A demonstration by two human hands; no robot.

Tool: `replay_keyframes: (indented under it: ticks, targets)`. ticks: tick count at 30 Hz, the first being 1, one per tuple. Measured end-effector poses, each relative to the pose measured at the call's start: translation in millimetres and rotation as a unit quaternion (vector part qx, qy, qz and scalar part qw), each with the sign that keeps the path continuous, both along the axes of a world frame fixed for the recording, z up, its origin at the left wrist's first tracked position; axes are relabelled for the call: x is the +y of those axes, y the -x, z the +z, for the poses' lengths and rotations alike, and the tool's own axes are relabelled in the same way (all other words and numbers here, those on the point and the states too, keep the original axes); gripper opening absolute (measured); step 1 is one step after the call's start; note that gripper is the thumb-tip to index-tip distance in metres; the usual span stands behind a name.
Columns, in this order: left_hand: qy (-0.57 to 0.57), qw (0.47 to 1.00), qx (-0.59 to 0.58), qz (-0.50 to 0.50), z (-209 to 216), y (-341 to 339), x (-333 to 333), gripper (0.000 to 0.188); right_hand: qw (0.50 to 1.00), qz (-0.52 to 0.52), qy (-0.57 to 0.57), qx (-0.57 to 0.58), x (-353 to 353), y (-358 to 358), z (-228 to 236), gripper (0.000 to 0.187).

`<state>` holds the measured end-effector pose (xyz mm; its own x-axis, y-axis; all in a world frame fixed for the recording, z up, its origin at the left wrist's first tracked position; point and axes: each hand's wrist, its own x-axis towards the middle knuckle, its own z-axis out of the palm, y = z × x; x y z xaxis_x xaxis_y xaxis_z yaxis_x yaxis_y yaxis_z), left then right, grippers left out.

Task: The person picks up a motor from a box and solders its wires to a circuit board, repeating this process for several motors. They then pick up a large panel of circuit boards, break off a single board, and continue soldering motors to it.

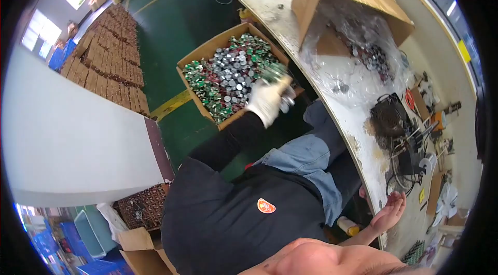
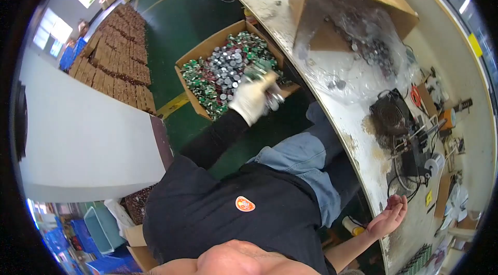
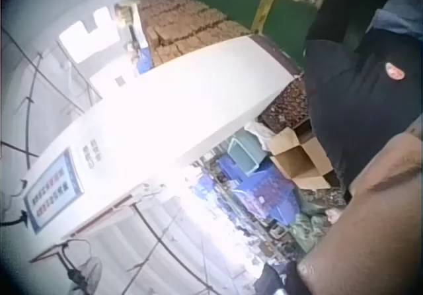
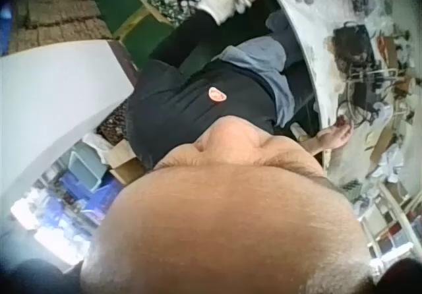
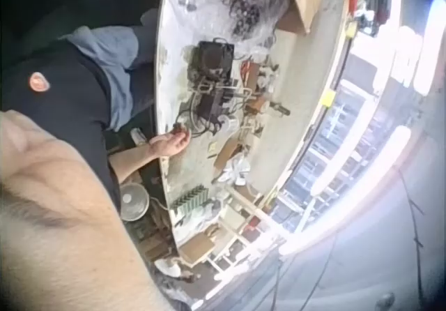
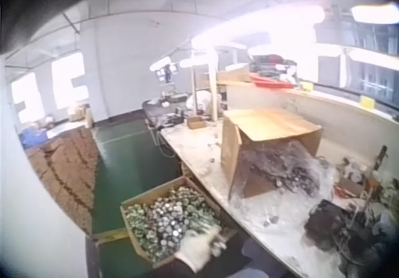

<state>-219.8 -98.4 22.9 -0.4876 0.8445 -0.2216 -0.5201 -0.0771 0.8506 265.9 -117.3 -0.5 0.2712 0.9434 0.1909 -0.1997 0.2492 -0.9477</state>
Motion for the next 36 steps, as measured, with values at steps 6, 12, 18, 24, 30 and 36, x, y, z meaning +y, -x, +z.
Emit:
replay_keyframes:
  ticks: [6,12,18,24,30,36]
  targets:
    - [-0.043,0.955,-0.060,0.286,-85.6,206.3,-32.5,0.022,0.998,0.060,0.018,0.023,9.4,33.4,6.0,0.023]
    - [0.060,0.968,0.136,0.202,-55.2,72.0,-61.6,0.028,0.998,-0.030,0.058,-0.003,-11.9,13.8,-10.4,0.018]
    - [0.035,0.936,0.267,-0.225,-65.0,-62.0,-15.9,0.028,0.977,-0.174,0.118,-0.018,1.9,-12.2,4.1,0.014]
    - [0.059,0.882,0.258,-0.389,-57.8,-128.0,21.4,0.023,0.935,-0.331,0.042,-0.118,36.8,-110.8,28.7,0.022]
    - [0.181,0.832,0.250,-0.461,-71.0,-152.3,52.7,0.018,0.755,-0.485,0.051,-0.438,109.2,-252.5,35.6,0.054]
    - [0.235,0.817,0.247,-0.465,-58.7,-164.7,48.1,0.021,0.649,-0.352,0.262,-0.621,223.3,-311.4,43.0,0.079]
